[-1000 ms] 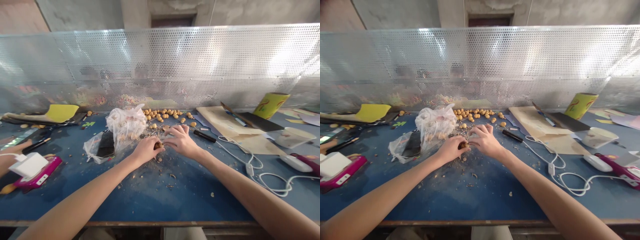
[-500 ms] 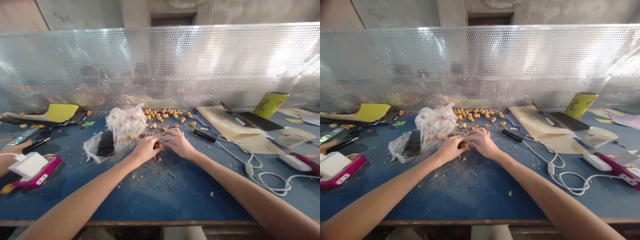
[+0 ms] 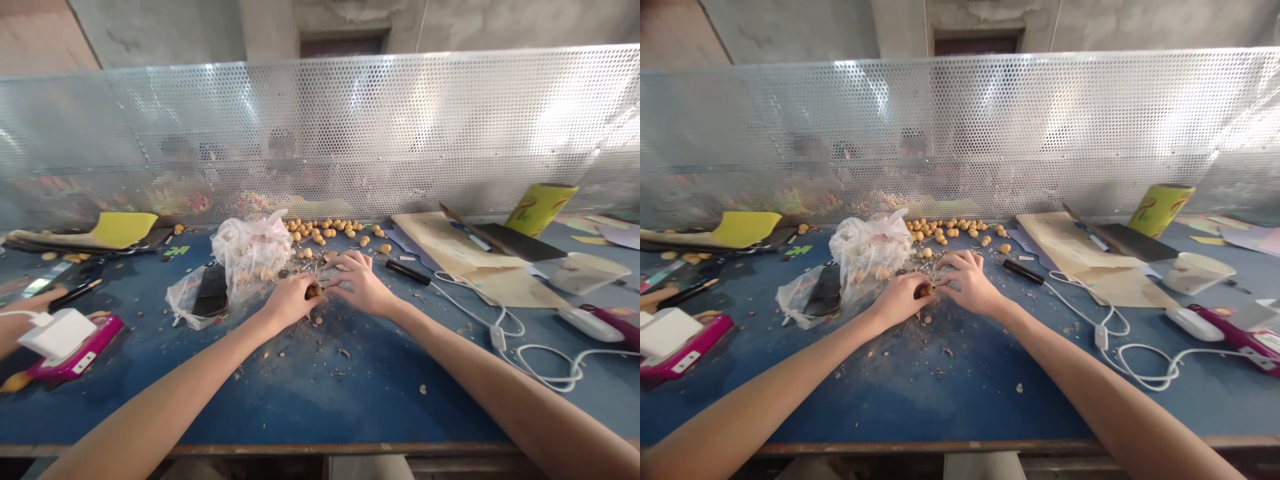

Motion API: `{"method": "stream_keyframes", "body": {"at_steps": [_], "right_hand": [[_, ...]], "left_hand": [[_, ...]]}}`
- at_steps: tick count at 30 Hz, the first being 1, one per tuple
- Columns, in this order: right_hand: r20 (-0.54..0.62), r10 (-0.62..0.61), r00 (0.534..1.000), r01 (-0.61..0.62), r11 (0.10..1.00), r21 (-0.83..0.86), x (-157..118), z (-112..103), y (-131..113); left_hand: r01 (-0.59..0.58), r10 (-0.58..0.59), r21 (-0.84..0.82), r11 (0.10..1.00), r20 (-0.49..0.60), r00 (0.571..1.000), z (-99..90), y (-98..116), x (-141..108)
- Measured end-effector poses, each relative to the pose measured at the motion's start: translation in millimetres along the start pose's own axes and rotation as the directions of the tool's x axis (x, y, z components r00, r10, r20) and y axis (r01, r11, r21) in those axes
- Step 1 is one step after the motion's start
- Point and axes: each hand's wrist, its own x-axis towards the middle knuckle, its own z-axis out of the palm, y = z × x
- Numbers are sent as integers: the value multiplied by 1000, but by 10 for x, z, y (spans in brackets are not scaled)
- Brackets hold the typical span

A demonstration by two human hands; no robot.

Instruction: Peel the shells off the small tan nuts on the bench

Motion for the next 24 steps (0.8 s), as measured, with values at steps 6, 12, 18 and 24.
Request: {"method": "stream_keyframes", "body": {"at_steps": [6,12,18,24], "right_hand": [[15,13,1000,-12,1000,-22,-29,-24,-23],[26,-31,999,33,997,-63,-20,-22,-37],[29,-19,999,19,1000,20,-30,3,-34],[11,-5,1000,4,997,76,-30,-11,-46]], "left_hand": [[-11,11,-10,1000,-7,1000,-17,18,-5],[13,-13,-5,1000,6,1000,-24,30,-5],[-4,4,6,1000,-1,1000,-16,18,-8],[-13,13,12,1000,3,1000,0,-5,-8]]}}
